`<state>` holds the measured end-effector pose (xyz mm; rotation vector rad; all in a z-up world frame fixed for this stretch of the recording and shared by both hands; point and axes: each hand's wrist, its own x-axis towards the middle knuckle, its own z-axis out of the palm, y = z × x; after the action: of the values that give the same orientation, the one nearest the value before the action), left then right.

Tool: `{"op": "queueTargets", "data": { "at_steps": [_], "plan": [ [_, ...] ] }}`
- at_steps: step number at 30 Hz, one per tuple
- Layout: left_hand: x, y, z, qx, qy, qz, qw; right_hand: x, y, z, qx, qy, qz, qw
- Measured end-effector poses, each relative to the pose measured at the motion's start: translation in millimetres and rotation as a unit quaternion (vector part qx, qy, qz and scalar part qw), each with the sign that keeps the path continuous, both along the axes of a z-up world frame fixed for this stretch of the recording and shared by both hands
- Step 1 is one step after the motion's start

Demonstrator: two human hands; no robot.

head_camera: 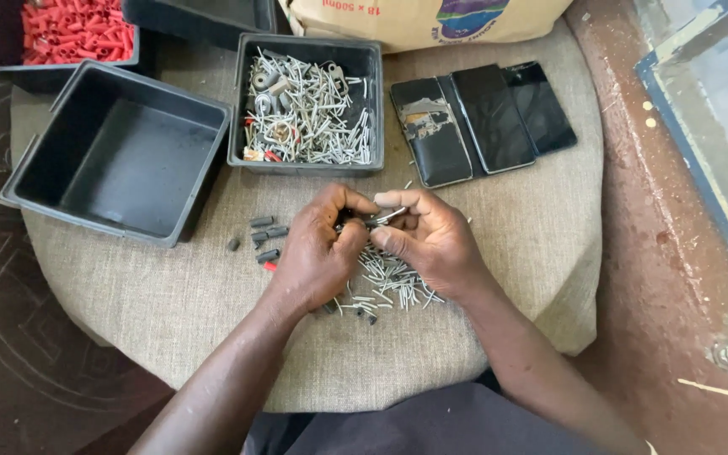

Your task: Assembling small metal clips by manually attaching black plastic sleeves to them.

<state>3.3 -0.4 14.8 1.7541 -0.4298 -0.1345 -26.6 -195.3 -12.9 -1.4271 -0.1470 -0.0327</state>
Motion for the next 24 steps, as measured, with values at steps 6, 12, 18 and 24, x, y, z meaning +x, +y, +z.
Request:
{"op": "queueTargets", "data": {
  "at_steps": [6,12,18,24],
  "plan": [
    [1.2,4.1,8.2,-0.068,0.075,0.017,0.995,3.3,-7.1,-7.0,-0.006,-0.008,-0.014,1.000],
    [7.0,15.8,-0.1,-0.066,0.050,0.060,0.995,26.9,-38.0,10.5,-0.015,-0.036,-0.081,0.996],
    [6.1,9.5,-17.7,-0.043,-0.007,0.015,0.999,128.9,-58.7,120.2,-0.170,-0.056,-0.181,0.967],
    [8.0,7.5,-25.6,0.035,-0.027,0.010,0.999,234.5,-61.0,143.8,-0.358,-0.152,-0.208,0.898]
  ]
}}
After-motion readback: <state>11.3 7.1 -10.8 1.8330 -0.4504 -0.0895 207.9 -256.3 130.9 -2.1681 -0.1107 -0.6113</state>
